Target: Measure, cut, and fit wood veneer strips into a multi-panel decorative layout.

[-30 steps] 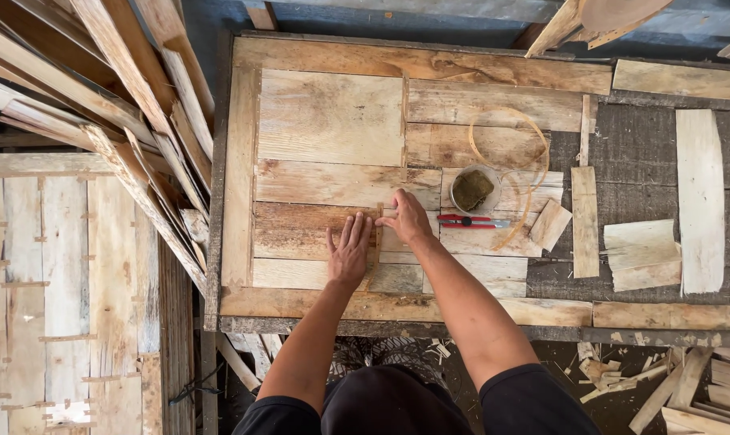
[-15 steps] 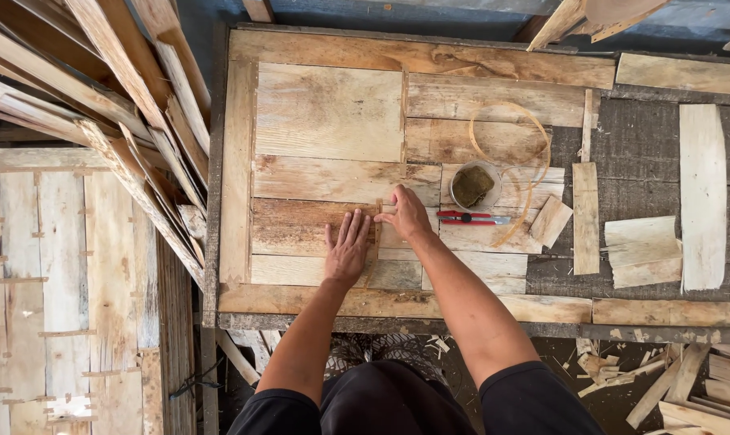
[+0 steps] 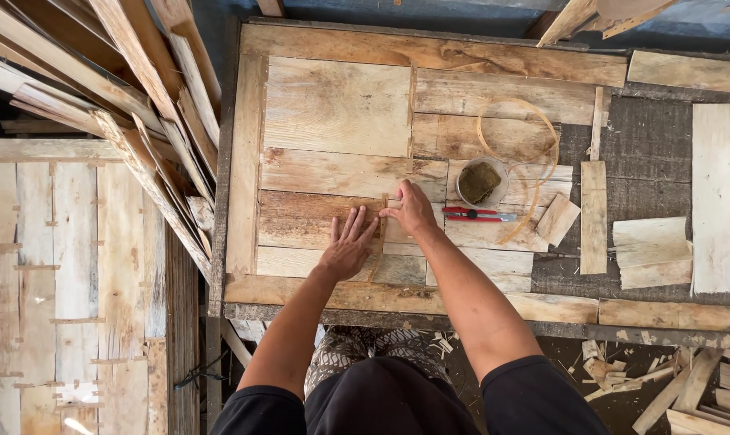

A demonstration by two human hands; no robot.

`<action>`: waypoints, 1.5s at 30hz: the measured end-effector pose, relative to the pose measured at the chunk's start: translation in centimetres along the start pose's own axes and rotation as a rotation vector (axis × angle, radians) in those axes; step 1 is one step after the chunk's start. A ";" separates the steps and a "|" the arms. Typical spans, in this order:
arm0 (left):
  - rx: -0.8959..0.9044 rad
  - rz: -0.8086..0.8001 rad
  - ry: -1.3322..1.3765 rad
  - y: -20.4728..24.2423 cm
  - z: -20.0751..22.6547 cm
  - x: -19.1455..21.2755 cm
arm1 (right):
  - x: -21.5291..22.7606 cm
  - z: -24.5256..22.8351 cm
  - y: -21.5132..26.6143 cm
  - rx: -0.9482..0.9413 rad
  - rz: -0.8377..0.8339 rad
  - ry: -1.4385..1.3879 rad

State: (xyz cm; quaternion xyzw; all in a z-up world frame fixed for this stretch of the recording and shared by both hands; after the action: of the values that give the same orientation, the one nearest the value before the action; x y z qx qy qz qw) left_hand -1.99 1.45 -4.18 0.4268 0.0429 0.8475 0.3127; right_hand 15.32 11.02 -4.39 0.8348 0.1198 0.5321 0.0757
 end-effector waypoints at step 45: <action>0.151 0.474 0.247 5.0 -0.2 -3.3 | -0.2 -6.4 2.3 0.137 0.035 0.340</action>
State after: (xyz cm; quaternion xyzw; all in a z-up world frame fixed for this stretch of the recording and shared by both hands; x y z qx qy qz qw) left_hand -3.17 -4.42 -4.96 0.3403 0.0428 0.9371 0.0655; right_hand 9.72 8.73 -1.30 0.7380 0.1524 0.6572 -0.0120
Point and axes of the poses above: each hand's wrist, its own y-axis away from the middle knuckle, its own x-axis out of the back of the hand, z = x × y, the point moved 5 cm from there along -y, towards the middle knuckle, and after that the axes turned 13 degrees about y, right-handed, at the moved point
